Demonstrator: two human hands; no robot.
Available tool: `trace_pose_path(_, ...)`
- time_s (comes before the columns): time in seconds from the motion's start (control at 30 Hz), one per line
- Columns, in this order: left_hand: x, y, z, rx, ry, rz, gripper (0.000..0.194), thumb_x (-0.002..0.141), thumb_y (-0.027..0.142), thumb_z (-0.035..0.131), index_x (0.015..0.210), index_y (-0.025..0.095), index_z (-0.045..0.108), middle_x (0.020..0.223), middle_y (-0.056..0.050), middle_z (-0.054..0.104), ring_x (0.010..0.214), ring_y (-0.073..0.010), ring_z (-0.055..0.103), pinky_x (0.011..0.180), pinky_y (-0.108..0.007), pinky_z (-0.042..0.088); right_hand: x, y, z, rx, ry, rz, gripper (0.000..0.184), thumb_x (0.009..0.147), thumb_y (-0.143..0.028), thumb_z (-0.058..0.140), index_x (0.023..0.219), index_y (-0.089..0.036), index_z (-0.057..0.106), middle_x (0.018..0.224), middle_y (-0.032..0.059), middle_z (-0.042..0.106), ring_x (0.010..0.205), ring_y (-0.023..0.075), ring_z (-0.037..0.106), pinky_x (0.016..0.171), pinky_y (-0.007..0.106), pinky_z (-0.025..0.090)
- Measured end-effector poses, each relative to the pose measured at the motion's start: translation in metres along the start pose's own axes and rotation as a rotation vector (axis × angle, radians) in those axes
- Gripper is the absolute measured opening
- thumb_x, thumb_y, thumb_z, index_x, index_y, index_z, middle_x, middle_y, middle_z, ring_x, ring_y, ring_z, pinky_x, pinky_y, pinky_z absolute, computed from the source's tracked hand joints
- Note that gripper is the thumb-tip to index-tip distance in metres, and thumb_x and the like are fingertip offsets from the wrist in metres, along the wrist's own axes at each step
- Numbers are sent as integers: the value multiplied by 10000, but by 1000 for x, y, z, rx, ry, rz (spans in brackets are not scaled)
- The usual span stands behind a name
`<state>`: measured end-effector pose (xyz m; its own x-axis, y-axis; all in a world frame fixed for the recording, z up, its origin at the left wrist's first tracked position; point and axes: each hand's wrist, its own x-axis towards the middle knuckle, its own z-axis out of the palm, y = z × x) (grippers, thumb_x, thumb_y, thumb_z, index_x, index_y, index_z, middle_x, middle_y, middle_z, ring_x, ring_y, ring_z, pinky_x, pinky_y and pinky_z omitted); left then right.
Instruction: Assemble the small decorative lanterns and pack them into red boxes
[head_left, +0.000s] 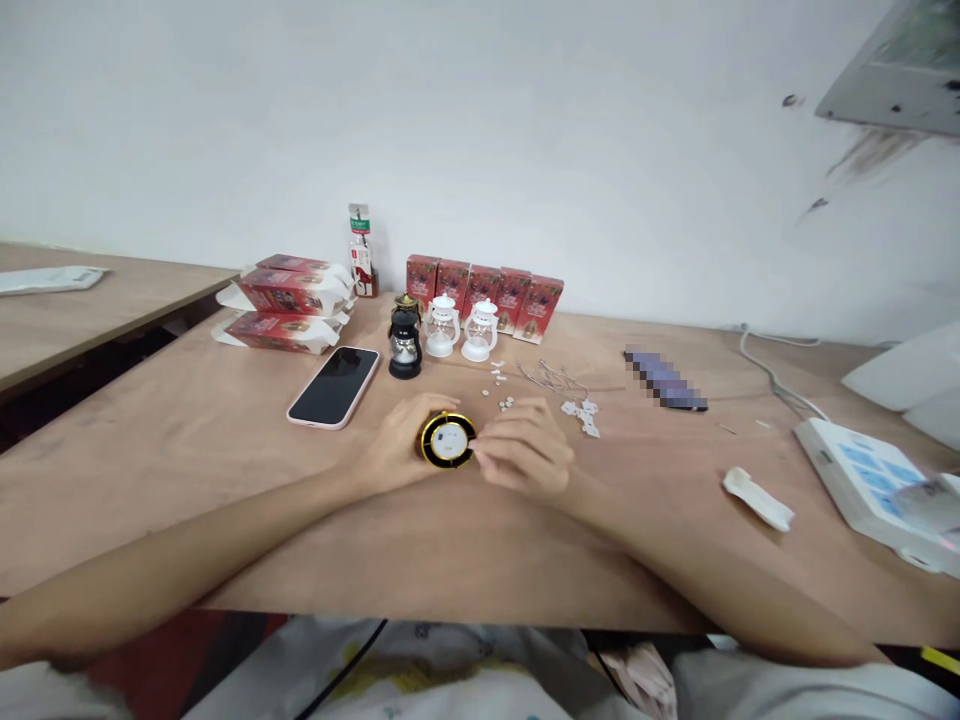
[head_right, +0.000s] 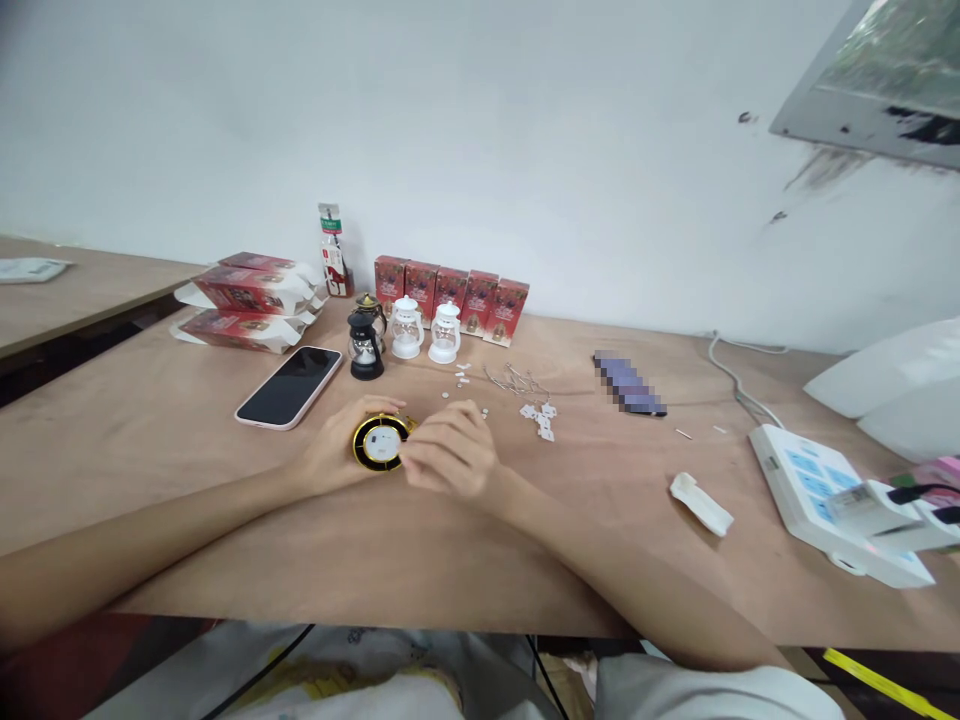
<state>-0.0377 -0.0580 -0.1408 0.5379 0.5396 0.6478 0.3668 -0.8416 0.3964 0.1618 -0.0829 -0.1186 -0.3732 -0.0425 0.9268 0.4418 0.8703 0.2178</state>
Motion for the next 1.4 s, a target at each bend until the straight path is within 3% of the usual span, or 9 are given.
trace_pose_path(0.1,0,1,0,57,-13,29,397,810,394,625,1118,201,467,1141,-104,632,1067,-228,609,878,-370,475,0,-2,3,-11,-11,-78,67,855,-152,586,868,-210,615,691,-8,694,686,132,599,630,295,460)
trace_pose_path(0.33,-2,1,1,119,-35,67,352,826,400,595,1095,203,480,1110,-94,651,1055,-223,608,845,-353,441,-7,-1,0,-77,-75,-46,104,868,-182,613,932,-264,619,774,-29,722,722,144,573,681,299,446)
trace_pose_path(0.73,-2,3,1,112,-52,34,366,793,371,623,1091,200,497,1122,-89,654,1080,-227,596,889,-353,414,-14,5,-5,-203,-101,-217,50,827,-212,670,842,-257,686,808,-5,706,812,162,528,745,318,418)
trace_pose_path(1.07,-2,3,1,168,-35,24,337,839,392,572,1103,192,510,1126,-94,647,1064,-230,590,854,-349,407,-16,8,4,-176,-15,-60,78,817,-214,655,866,-272,672,794,3,698,720,170,555,652,329,456)
trace_pose_path(1.27,0,7,-2,213,-8,-20,359,779,331,637,1084,185,516,1090,-88,650,999,-236,597,819,-346,406,-12,8,2,-169,-54,106,126,798,-181,678,881,-271,654,905,36,688,819,190,608,713,350,509)
trace_pose_path(1.4,0,9,-3,243,-4,1,375,747,275,631,1089,167,520,1055,-90,660,953,-234,601,793,-342,406,-12,9,3,-108,-4,122,143,813,-151,659,930,-232,644,869,45,692,746,170,635,662,333,512)
